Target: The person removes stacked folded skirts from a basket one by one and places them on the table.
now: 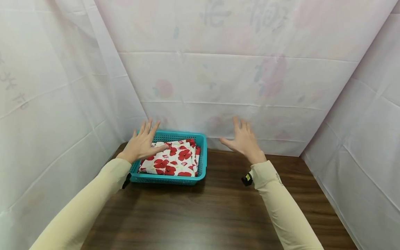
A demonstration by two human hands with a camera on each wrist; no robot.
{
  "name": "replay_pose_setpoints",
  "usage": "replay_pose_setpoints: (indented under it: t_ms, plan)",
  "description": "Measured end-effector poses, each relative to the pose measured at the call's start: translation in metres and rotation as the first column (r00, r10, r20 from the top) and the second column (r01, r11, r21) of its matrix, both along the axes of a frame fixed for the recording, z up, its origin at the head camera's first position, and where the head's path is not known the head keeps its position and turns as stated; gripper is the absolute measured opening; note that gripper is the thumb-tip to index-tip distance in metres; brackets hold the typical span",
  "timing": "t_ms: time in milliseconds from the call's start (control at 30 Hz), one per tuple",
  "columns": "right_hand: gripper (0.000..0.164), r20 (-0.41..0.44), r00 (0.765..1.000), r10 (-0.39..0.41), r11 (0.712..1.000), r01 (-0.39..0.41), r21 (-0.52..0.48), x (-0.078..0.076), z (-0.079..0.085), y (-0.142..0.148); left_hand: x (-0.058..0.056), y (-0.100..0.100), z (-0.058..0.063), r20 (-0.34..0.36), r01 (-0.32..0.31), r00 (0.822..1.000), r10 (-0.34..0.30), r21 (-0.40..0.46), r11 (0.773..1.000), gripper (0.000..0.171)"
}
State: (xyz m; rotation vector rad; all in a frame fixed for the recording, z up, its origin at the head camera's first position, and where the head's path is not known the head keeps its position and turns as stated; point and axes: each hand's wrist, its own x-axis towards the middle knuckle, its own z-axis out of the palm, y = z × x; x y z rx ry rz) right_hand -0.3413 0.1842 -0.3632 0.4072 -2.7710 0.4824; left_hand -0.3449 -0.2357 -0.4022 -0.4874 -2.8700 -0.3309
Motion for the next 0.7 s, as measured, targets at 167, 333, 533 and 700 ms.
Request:
replay_pose_setpoints:
  t_ms: [167,333,533,700]
  plan:
    - [0.113,0.039,0.999,0.017,0.999,-0.015,-0.039,0.001,-0.009,-0.024,0.000,0.001,-0.011,0.101,-0.009,0.995,-0.001,0.098,0.995,0.108]
    - [0.111,0.106,0.993,0.061,0.991,-0.048,-0.123,0.006,-0.020,-0.049,0.000,-0.003,-0.017,0.193,-0.046,0.981,0.017,0.143,0.989,0.109]
    - [0.109,0.136,0.982,0.129,0.977,-0.102,-0.186,0.011,-0.033,-0.074,0.001,-0.017,-0.033,0.268,-0.098,0.963,0.043,0.196,0.976,0.111]
    - [0.108,0.126,0.978,0.166,0.972,-0.140,-0.191,0.013,-0.042,-0.093,0.004,-0.025,-0.043,0.300,-0.119,0.952,0.053,0.204,0.972,0.115]
